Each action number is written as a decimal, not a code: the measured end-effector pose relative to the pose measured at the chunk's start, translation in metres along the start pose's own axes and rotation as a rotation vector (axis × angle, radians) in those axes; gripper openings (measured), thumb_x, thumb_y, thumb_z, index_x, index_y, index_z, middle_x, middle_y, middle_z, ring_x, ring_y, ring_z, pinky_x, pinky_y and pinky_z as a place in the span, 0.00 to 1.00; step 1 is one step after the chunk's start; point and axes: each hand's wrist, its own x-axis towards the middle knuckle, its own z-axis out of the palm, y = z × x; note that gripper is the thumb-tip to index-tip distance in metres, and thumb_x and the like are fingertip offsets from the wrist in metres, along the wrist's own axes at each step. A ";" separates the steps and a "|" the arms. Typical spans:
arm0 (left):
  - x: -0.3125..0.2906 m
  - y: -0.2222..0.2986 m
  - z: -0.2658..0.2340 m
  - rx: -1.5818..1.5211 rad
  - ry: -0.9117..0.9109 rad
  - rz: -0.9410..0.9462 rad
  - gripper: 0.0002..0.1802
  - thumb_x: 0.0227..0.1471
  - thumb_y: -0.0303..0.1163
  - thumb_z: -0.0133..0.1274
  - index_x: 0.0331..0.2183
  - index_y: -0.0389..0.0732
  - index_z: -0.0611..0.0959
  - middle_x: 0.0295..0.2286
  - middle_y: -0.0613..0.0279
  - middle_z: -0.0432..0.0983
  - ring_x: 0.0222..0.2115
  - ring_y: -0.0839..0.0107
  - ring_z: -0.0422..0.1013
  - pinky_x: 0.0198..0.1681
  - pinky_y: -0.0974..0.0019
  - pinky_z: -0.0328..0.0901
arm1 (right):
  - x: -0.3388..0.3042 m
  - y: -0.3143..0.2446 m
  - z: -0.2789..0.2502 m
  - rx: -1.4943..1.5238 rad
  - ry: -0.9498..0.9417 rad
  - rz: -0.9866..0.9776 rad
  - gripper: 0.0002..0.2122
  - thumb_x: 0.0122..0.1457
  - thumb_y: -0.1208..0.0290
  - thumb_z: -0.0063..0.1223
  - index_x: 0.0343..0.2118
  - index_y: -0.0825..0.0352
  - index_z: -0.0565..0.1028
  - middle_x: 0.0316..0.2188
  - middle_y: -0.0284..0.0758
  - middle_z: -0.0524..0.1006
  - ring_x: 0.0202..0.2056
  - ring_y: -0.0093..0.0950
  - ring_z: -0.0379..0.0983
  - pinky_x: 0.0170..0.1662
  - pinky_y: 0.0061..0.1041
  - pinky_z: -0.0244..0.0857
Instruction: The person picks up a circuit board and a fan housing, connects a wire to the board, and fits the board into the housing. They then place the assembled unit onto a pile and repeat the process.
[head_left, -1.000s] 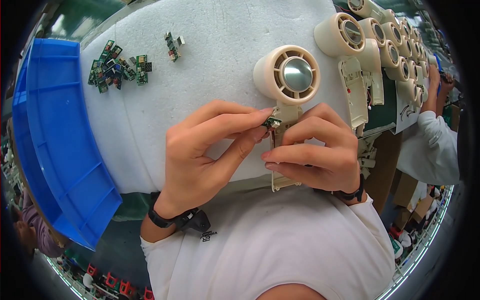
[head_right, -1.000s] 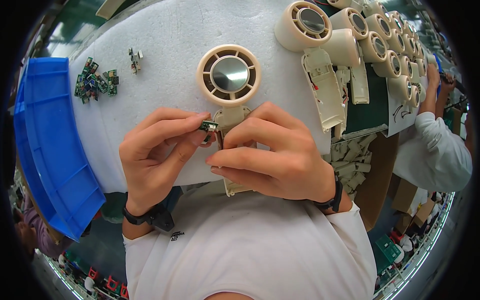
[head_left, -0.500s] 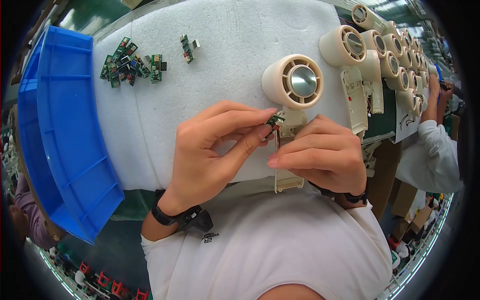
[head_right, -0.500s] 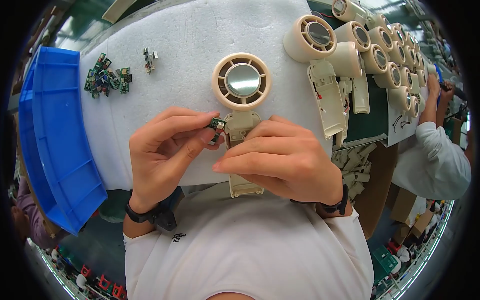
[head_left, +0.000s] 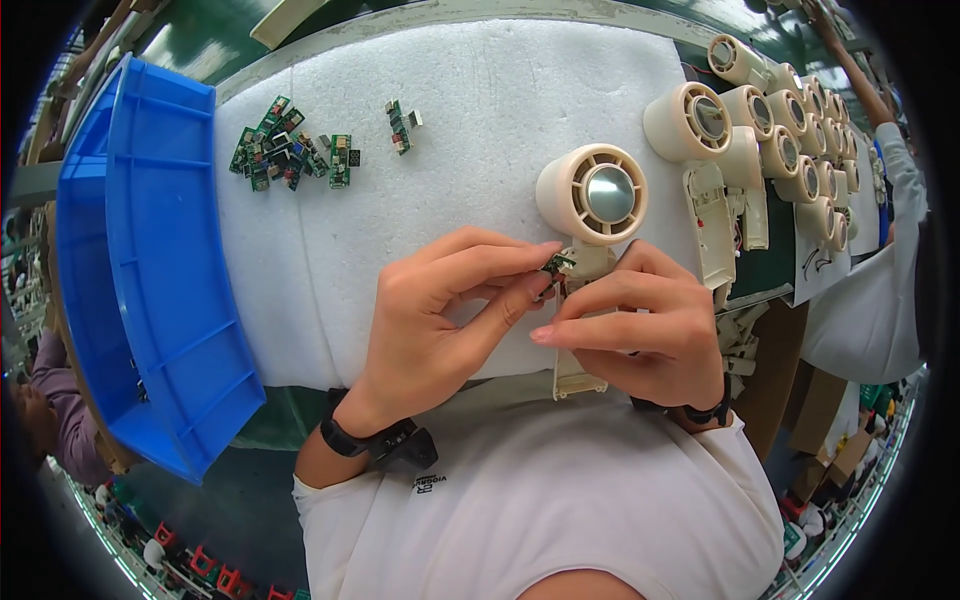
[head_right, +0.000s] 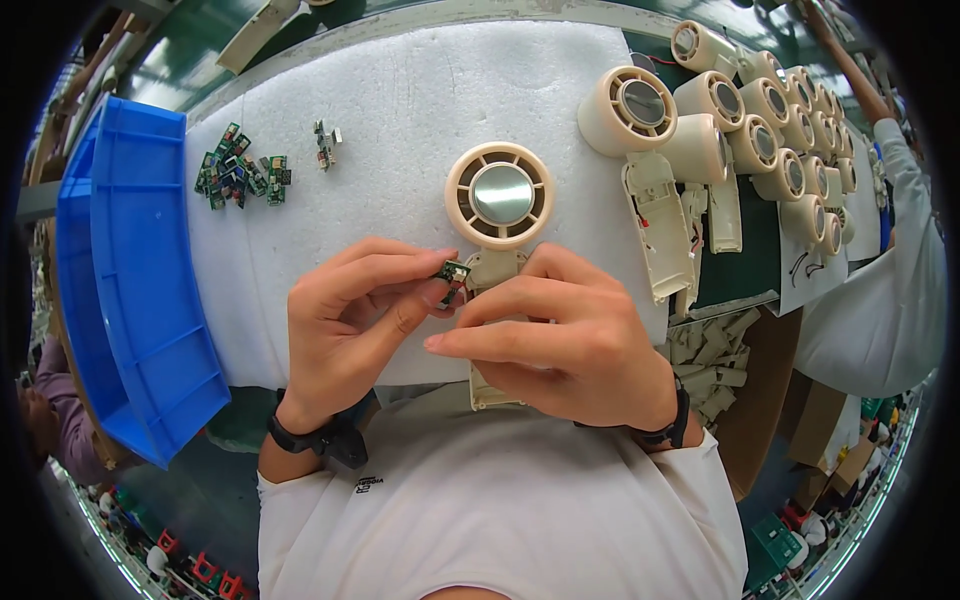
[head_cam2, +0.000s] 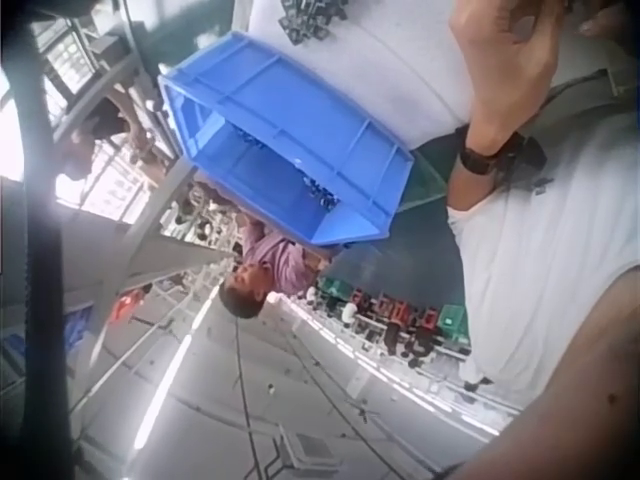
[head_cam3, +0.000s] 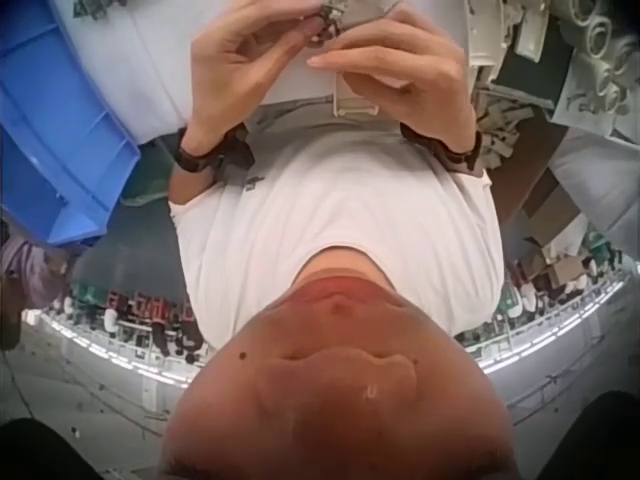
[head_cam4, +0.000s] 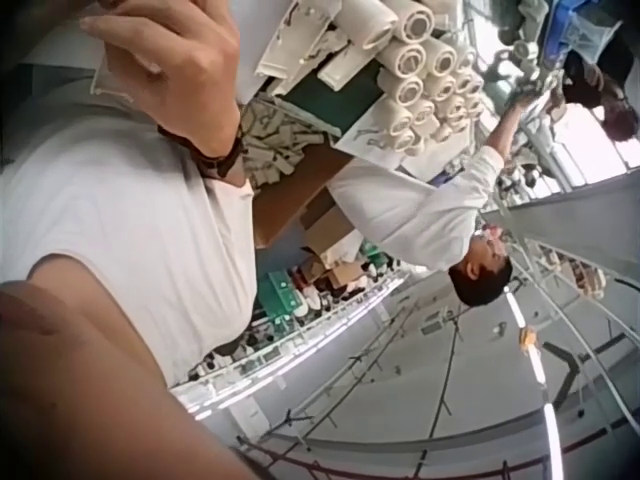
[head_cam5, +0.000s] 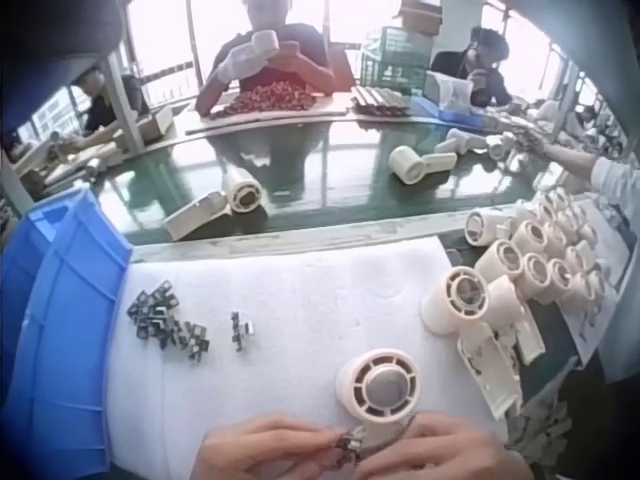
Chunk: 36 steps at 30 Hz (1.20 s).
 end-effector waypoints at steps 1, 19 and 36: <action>0.000 0.000 0.000 0.010 -0.007 0.009 0.16 0.55 0.11 0.54 0.46 0.30 0.82 0.44 0.49 0.78 0.42 0.66 0.78 0.47 0.66 0.75 | 0.000 -0.001 -0.001 0.000 0.002 -0.002 0.19 0.38 0.83 0.67 0.36 0.57 0.86 0.33 0.26 0.84 0.27 0.23 0.68 0.33 0.22 0.64; 0.000 -0.003 0.006 0.348 0.043 0.279 0.21 0.49 0.09 0.58 0.45 0.36 0.85 0.39 0.52 0.81 0.36 0.67 0.80 0.39 0.68 0.75 | -0.001 0.001 0.004 -0.191 0.329 0.092 0.14 0.43 0.83 0.68 0.34 0.63 0.82 0.31 0.25 0.84 0.24 0.18 0.67 0.23 0.17 0.59; -0.019 -0.003 0.025 0.757 0.243 0.460 0.20 0.44 0.10 0.60 0.43 0.32 0.85 0.39 0.49 0.80 0.37 0.64 0.79 0.38 0.69 0.76 | -0.002 0.007 0.017 0.054 0.381 0.086 0.15 0.47 0.86 0.67 0.39 0.68 0.79 0.32 0.32 0.85 0.26 0.16 0.71 0.21 0.13 0.58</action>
